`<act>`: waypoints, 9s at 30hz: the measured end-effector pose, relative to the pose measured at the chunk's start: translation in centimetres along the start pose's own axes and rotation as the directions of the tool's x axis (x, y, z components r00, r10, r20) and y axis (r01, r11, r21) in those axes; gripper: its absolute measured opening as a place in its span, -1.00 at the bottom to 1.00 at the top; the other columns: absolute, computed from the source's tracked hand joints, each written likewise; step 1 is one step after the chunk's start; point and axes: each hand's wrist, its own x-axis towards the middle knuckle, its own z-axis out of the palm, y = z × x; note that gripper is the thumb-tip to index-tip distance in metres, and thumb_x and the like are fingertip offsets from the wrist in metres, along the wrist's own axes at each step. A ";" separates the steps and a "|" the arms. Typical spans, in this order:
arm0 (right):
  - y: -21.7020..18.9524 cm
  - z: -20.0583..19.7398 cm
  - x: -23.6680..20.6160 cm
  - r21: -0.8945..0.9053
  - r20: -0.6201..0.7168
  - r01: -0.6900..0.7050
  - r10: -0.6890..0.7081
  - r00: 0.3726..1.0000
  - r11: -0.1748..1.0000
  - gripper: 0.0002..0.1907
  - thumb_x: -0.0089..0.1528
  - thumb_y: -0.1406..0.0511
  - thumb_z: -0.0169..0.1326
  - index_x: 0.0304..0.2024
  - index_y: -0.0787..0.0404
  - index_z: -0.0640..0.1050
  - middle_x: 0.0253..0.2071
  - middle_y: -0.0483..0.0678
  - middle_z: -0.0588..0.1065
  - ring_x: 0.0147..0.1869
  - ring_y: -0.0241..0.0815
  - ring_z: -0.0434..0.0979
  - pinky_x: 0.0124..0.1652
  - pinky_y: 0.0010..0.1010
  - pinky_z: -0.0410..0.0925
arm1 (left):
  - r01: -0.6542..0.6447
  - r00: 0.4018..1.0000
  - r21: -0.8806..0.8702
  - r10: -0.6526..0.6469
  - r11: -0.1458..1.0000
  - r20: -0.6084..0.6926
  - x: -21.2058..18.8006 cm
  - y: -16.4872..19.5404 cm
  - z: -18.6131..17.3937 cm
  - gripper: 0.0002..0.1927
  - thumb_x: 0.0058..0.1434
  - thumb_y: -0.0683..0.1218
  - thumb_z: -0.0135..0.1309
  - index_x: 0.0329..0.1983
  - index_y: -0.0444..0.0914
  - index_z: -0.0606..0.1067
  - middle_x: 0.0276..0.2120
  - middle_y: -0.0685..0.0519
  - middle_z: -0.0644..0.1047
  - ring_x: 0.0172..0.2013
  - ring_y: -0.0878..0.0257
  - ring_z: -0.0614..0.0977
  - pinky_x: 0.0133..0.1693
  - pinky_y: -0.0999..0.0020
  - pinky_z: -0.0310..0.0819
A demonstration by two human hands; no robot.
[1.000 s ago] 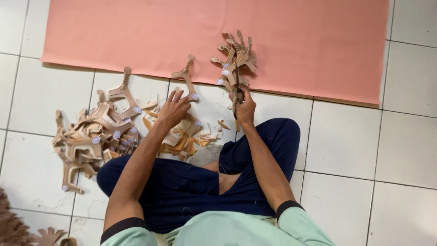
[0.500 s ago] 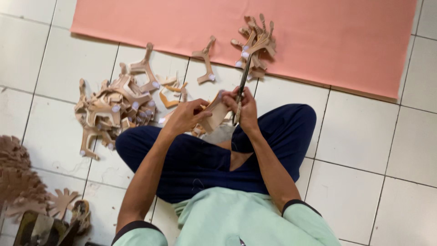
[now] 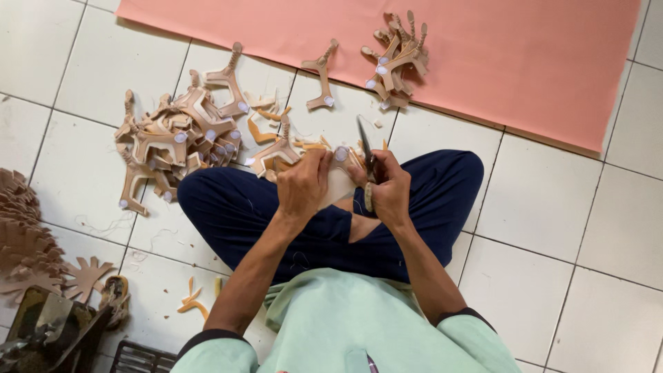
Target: The person sits on the workshop floor and uses scissors to trim excess material from the edges of cut shoe upper components, working through pieces one at a time and placing trimmed pieces on the pile beside them.
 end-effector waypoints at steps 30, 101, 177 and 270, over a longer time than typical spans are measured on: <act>2.1 -3.3 -1.2 0.238 0.279 -0.112 0.042 0.960 0.965 -0.65 0.23 0.21 0.25 -0.08 0.25 0.44 -0.32 -0.20 0.48 -0.34 -0.47 0.49 -0.32 -0.61 0.41 | 0.014 0.992 -0.152 0.005 0.988 0.128 0.5 0.4 -3.2 -0.88 0.37 -0.15 0.18 -0.07 -0.26 0.56 -0.34 -0.05 0.64 -0.41 0.09 0.70 -0.39 0.27 0.55; -1.9 0.8 -1.9 0.102 0.094 0.114 -0.124 0.988 0.988 -0.81 0.27 0.48 0.22 -0.16 0.31 0.45 -0.13 0.01 0.66 -0.28 -0.44 0.54 -0.28 -0.60 0.45 | 0.439 0.895 -0.580 -0.390 0.686 0.216 -1.7 1.7 -1.4 -0.75 0.44 -0.11 0.01 -0.01 -0.41 0.51 -0.18 -0.04 0.64 -0.14 0.26 0.68 -0.03 0.37 0.59; -1.6 1.9 -0.5 0.192 -0.012 0.150 -0.150 0.989 0.970 -0.81 0.31 0.40 0.25 -0.14 0.28 0.47 -0.24 -0.11 0.58 -0.19 -0.47 0.60 -0.19 -0.63 0.48 | 0.029 0.998 -0.133 -0.035 0.991 -0.044 -0.2 3.7 -3.1 -0.72 0.21 -0.25 0.29 0.00 -0.28 0.60 -0.11 -0.05 0.62 0.04 0.01 0.65 0.17 0.10 0.49; -2.2 0.8 3.1 0.502 0.215 -0.054 -0.064 0.974 0.863 -0.63 0.22 0.41 0.28 -0.01 0.19 0.40 0.20 0.09 0.51 0.23 -0.20 0.60 0.13 -0.41 0.52 | 0.638 0.562 -0.526 -0.126 -0.562 0.817 -6.0 -1.6 2.4 -0.71 0.43 -0.19 0.03 0.16 -0.36 0.34 -0.24 -0.08 0.53 -0.31 0.23 0.61 -0.26 0.42 0.56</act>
